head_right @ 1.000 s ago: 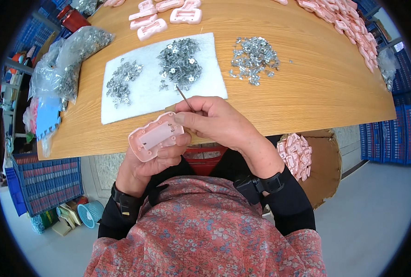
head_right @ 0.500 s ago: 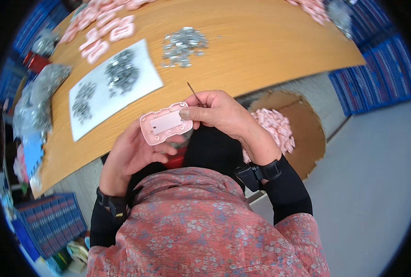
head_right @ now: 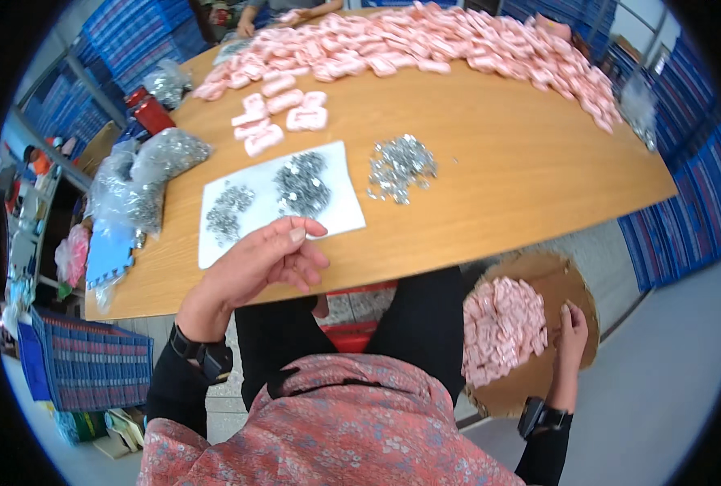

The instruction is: The person assembles pink plastic hair clips by inserting small metal components into them using a small tool. They pick up a clip, insert the metal piece, and place the finished clip on the table, repeating this process for multiple units.

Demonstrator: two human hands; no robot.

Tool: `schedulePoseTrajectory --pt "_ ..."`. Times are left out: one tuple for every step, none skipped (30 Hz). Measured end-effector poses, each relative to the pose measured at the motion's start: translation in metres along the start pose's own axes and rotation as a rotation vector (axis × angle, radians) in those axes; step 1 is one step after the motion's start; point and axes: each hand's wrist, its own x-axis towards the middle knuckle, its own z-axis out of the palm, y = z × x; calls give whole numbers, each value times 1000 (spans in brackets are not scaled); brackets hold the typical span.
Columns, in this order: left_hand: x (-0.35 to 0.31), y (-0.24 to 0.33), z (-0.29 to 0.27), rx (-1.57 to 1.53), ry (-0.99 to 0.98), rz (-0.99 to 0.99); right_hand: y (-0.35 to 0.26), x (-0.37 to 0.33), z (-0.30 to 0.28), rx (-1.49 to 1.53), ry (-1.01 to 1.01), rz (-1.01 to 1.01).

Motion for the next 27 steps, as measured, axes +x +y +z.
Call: schedulePoseTrajectory --pt "5 12 -9 53 23 27 -14 0 13 20 -25 -92" --pt "14 22 -21 124 55 48 -27 -3 30 42 -44 -183" --pt "27 30 -36 197 89 66 -42 -10 50 65 -64 -271" --pt "44 37 -50 246 151 89 -65 -18 77 -30 -41 -539" --pt "58 47 -61 362 247 85 -86 -26 103 -37 -52 -612" --pt "74 45 -84 461 363 90 -115 -37 128 -109 -107 -728" --pt "93 46 -101 652 446 120 -140 -47 149 -188 -154 -839" --pt "111 47 -115 844 522 151 -158 -53 169 -165 -199 -885" --pt "130 46 -128 1038 593 180 -171 -57 187 -144 -243 -927" --pt "150 38 -145 1193 637 304 -183 -60 204 -128 -291 -970" --pt "173 30 -160 1351 677 437 -191 -58 217 -112 -310 -990" --pt "193 29 -169 1504 709 576 -195 -54 230 -101 -326 -1008" --pt "206 34 -171 1496 644 559 -195 -50 240 -93 -342 -1025" --pt "218 37 -173 1487 579 541 -192 -48 248 -95 -348 -981" --pt "228 38 -172 1472 514 517 -192 -46 250 -107 -344 -973" --pt "225 54 -157 1491 404 278 -190 -44 251 -124 -346 -960" --pt "233 53 -164 1568 367 253 -186 -45 250 -144 -358 -944" --pt "234 52 -166 1620 412 290 -182 -45 250 -155 -360 -945" --pt "238 53 -165 1669 447 342 -181 -42 249 -175 -347 -944" --pt "240 54 -167 1674 452 298 -181 -41 250 -185 -341 -945" --pt "241 54 -168 1680 455 260 -181 -42 252 -184 -351 -945" --pt "239 53 -169 1607 479 265 -183 -43 255 -178 -357 -953" --pt "236 49 -172 1603 507 305 -184 -44 258 -173 -365 -961" --pt "233 48 -175 1599 539 351 -185 -44 258 -180 -377 -973" --pt "231 50 -173 1594 569 404 -186 -44 258 -186 -371 -971" --pt "228 52 -171 1506 610 395 -185 -44 259 -192 -366 -969" --pt "215 62 -164 1424 657 378 -186 -45 259 -189 -368 -970"
